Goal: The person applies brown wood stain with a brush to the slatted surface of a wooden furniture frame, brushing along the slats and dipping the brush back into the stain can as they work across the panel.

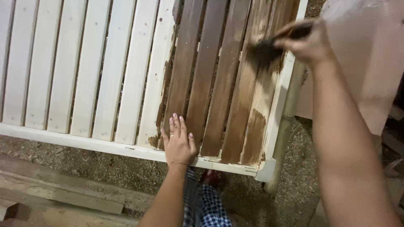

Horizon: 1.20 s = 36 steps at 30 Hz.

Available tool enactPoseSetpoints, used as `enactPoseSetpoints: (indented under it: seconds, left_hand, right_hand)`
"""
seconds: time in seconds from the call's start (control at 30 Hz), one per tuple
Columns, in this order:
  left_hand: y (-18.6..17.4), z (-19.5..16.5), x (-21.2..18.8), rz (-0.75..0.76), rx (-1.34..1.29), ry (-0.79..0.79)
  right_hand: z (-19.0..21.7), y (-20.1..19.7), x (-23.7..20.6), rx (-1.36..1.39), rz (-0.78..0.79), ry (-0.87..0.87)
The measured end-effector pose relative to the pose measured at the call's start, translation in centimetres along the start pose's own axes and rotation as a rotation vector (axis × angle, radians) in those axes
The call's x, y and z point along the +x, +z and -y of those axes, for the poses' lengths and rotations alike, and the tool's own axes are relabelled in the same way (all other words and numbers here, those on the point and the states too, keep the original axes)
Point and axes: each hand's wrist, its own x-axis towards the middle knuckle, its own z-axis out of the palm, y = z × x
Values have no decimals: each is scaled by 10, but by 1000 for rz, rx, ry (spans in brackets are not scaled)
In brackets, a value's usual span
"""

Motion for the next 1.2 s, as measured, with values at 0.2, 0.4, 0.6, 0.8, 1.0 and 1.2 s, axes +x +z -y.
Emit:
enactPoseSetpoints:
  seconds: [0.2,0.4,0.6,0.8,1.0,1.2]
  left_hand:
    - [-5,-2,1,36,21,6]
    - [-7,-3,0,75,19,-2]
    - [-8,-4,-1,106,6,-5]
    - [-9,-7,-1,146,14,11]
    - [-8,-7,-4,174,6,32]
    - [3,-78,-16,135,-104,124]
  right_hand:
    - [-44,62,-5,-367,-359,-630]
    - [-57,136,-81,-421,-388,-406]
    - [-28,121,-172,-520,-133,-421]
    - [20,121,-287,-570,-42,-391]
    - [44,83,-323,-219,409,198]
    - [12,23,-226,-177,726,324]
